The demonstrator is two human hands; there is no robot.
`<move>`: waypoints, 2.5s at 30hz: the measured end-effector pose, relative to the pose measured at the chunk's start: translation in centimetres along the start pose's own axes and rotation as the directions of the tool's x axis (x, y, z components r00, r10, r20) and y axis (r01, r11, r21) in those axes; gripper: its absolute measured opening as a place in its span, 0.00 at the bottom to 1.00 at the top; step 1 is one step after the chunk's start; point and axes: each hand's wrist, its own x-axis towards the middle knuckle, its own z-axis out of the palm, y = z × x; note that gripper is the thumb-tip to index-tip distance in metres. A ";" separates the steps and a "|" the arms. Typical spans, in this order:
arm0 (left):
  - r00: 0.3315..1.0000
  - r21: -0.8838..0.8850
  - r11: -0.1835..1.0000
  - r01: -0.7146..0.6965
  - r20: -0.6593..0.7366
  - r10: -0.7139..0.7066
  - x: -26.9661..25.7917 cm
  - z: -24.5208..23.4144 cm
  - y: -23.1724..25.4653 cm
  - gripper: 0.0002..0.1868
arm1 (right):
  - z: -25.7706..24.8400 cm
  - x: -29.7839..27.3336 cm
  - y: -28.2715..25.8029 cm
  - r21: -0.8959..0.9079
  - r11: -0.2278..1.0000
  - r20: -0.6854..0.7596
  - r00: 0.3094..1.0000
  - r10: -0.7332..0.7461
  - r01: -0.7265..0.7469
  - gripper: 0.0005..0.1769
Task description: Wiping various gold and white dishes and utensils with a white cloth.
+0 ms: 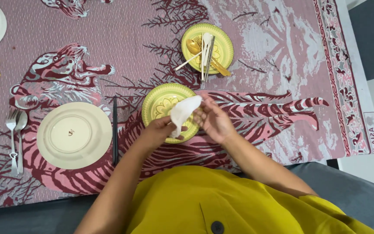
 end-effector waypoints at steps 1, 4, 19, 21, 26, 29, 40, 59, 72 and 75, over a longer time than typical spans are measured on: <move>1.000 -0.001 1.000 0.001 -0.002 -0.001 0.4 0.2 -0.6 0.23 | 0.2 -0.1 0.3 -0.001 1.000 0.001 1.000 0.002 -0.002 0.17; 0.999 0.078 0.995 0.054 -0.010 -0.053 1.2 0.3 -2.1 0.24 | 0.4 0.2 1.4 -0.071 0.996 0.113 0.992 -0.048 0.057 0.14; 0.949 -0.072 0.990 -0.118 -0.303 0.092 2.4 1.3 -2.2 0.19 | 5.9 -3.5 -2.4 0.082 0.981 -0.156 0.970 0.185 -0.174 0.16; 0.920 0.064 0.983 -0.173 -0.346 0.184 2.4 1.9 -1.8 0.17 | 2.2 -1.9 -1.5 0.096 0.896 -0.038 0.898 0.439 -0.434 0.24; 0.925 0.038 0.978 -0.206 -0.317 0.208 2.9 0.6 -2.9 0.20 | -5.5 2.4 0.5 0.083 0.885 0.535 0.770 0.349 -0.459 0.22; 0.885 0.255 0.928 -0.272 -0.313 0.345 3.0 -0.7 -3.5 0.23 | -5.3 3.6 0.6 0.098 0.950 0.469 0.856 0.220 -0.297 0.21; 0.738 0.914 0.199 0.354 -0.404 0.541 0.9 -1.0 -1.0 0.33 | 0.9 3.9 8.1 -0.694 -0.474 0.673 0.722 -0.160 0.542 0.36; 0.749 0.766 0.643 -0.011 -0.420 0.513 3.5 -6.3 -6.7 0.25 | 2.6 4.6 0.3 -0.483 -0.821 0.061 0.947 0.316 0.305 0.50; 0.744 0.753 0.642 -0.146 -0.344 0.573 2.6 -8.4 -7.5 0.30 | 4.0 2.6 7.4 -0.505 -0.438 0.556 0.668 0.494 0.744 0.44; 0.700 0.839 0.533 -0.107 -0.317 0.640 1.0 -8.4 -4.9 0.29 | 3.6 -0.4 3.6 -0.658 -0.344 0.348 0.675 0.650 0.670 0.41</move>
